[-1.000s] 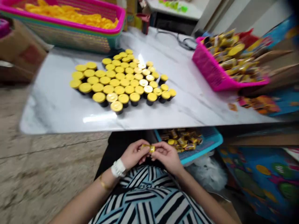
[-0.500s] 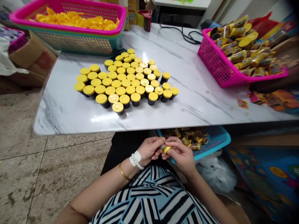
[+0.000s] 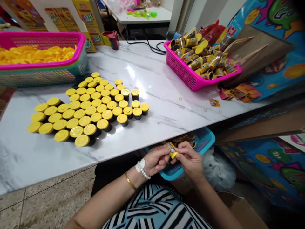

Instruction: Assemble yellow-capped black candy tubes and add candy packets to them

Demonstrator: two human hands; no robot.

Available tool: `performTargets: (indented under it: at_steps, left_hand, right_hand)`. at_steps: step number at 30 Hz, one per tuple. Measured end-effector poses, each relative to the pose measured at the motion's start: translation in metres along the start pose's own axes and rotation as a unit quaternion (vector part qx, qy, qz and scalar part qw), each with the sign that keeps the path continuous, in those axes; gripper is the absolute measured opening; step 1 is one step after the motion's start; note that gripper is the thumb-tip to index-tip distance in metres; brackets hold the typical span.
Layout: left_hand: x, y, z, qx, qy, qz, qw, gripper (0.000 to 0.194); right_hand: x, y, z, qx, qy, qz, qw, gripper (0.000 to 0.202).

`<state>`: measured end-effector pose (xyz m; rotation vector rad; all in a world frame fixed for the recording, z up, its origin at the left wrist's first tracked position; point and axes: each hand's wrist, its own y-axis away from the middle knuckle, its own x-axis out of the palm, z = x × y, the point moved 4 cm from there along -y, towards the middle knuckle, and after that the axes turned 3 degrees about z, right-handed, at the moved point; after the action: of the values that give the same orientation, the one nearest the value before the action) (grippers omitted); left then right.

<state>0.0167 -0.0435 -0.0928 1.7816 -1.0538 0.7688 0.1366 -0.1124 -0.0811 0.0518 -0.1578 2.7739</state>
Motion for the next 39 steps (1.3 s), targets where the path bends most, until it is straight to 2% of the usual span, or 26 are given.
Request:
performTargets:
  at_steps: [2, 7, 12, 17, 21, 26, 29, 30, 32, 34, 36, 38, 39]
  left_hand:
    - [0.001, -0.005, 0.0, 0.011, -0.02, -0.02, 1.0, 0.041]
    - [-0.002, -0.016, 0.009, 0.005, -0.022, -0.059, 0.998, 0.049]
    - [-0.007, -0.018, 0.016, -0.012, 0.004, -0.077, 0.997, 0.047]
    - [-0.008, -0.018, 0.021, -0.036, 0.015, -0.087, 0.995, 0.051]
    - [-0.011, -0.02, 0.027, -0.052, 0.042, -0.111, 0.991, 0.049]
    - [-0.013, -0.022, 0.033, -0.054, 0.029, -0.132, 0.989, 0.057]
    - [-0.013, -0.025, 0.036, -0.053, -0.008, -0.137, 0.989, 0.064]
    - [-0.015, -0.026, 0.037, -0.056, -0.024, -0.17, 0.984, 0.066]
    - [-0.022, -0.03, 0.035, -0.037, -0.078, -0.232, 0.969, 0.067]
    - [-0.024, -0.035, 0.031, -0.015, -0.14, -0.244, 0.96, 0.071]
    - [-0.023, -0.038, 0.026, -0.007, -0.203, -0.229, 0.952, 0.076]
    - [-0.021, -0.037, 0.021, 0.014, -0.252, -0.214, 0.944, 0.076]
    - [-0.022, -0.036, 0.019, 0.03, -0.266, -0.217, 0.939, 0.074]
  right_hand:
    - [-0.006, -0.002, -0.001, -0.002, 0.01, -0.008, 1.0, 0.013]
    - [-0.01, -0.008, 0.002, -0.026, 0.106, 0.049, 0.993, 0.022]
    - [-0.016, -0.007, -0.002, -0.044, 0.097, 0.017, 0.994, 0.021]
    - [-0.017, -0.007, 0.002, -0.077, 0.188, 0.037, 0.978, 0.023]
    - [-0.021, -0.006, 0.003, -0.112, 0.205, 0.008, 0.972, 0.017]
    - [-0.017, 0.004, -0.01, -0.118, 0.244, -0.03, 0.962, 0.013]
    - [-0.017, 0.007, -0.007, -0.138, 0.26, -0.037, 0.955, 0.011]
    - [-0.019, 0.005, -0.003, -0.149, 0.266, -0.029, 0.952, 0.012]
    - [-0.029, -0.008, 0.012, -0.179, 0.294, -0.007, 0.939, 0.015]
    - [-0.051, -0.03, 0.037, -0.227, 0.352, -0.034, 0.907, 0.023]
    - [-0.084, -0.063, 0.066, -0.256, 0.42, -0.126, 0.861, 0.026]
    - [-0.12, -0.103, 0.083, -0.211, 0.487, -0.217, 0.819, 0.031]
    - [-0.135, -0.124, 0.086, -0.172, 0.53, -0.236, 0.796, 0.032]
